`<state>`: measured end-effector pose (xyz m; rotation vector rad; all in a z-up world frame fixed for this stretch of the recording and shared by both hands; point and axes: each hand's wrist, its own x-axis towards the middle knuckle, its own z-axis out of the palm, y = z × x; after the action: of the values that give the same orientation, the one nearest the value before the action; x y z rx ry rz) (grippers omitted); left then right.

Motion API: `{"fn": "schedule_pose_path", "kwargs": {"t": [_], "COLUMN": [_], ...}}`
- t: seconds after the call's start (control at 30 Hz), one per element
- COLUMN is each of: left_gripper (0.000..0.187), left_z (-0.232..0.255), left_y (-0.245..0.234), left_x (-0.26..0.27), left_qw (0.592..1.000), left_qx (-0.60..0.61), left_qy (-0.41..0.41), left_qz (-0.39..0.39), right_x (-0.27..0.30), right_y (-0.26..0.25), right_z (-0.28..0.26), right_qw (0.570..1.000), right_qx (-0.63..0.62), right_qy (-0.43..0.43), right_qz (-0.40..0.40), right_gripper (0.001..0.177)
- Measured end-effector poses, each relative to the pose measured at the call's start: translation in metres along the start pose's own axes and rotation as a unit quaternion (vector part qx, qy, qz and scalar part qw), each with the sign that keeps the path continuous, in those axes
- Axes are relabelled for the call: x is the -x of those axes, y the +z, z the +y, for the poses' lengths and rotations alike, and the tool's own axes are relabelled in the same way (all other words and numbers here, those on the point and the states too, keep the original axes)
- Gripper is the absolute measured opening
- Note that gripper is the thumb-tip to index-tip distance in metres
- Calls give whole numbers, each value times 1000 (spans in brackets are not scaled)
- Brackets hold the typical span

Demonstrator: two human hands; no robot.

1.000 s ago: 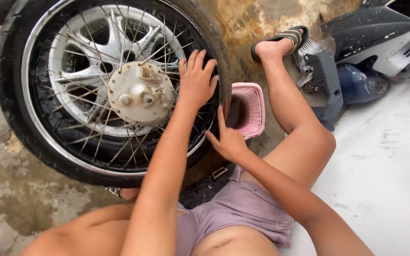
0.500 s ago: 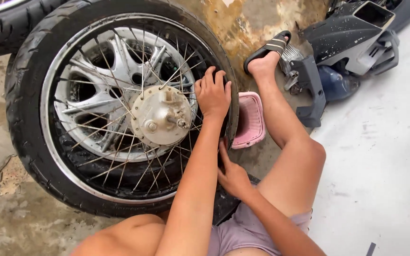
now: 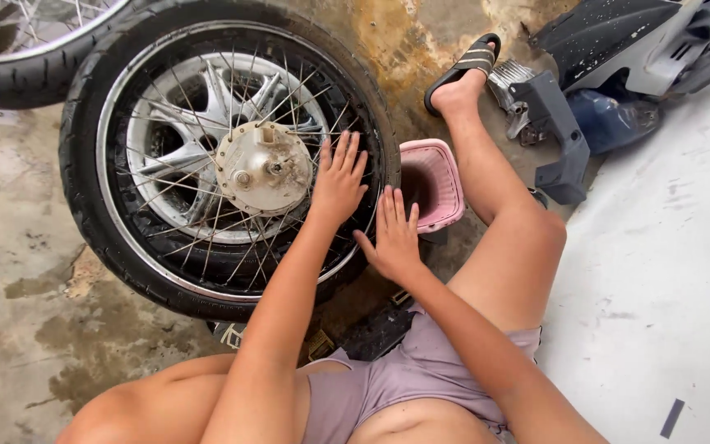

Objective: Scrubbing the spokes and rim of a motorcycle wheel using a small abrasive pad and water

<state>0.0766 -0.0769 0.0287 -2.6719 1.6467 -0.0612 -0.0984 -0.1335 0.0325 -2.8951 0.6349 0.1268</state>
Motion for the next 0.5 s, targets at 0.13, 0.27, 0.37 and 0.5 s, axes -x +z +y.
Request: {"fn": "schedule_pose_path", "kwargs": {"t": [0.13,0.27,0.37,0.5], "left_gripper": [59,61,65,89], "left_z": [-10,-12,-16,-21], "left_y": [15,8,-1,-18], "left_x": [13,7,12,7], "left_qw": [998,993,987,967], "left_qx": [32,-16,-52,-133], "left_qy": [44,55,77,145], "left_qz": [-35,-99,-131,-159], "right_x": [0,23,5,-28], "right_y": [6,11,9,5], "right_z": [16,4,2,14], "right_qw": [999,997,996,994], "right_qx": [-31,-39,-55,-62], "right_qy": [-24,-55,-57,-50], "right_qz": [15,35,42,80], "right_gripper": [92,86,87,89]}}
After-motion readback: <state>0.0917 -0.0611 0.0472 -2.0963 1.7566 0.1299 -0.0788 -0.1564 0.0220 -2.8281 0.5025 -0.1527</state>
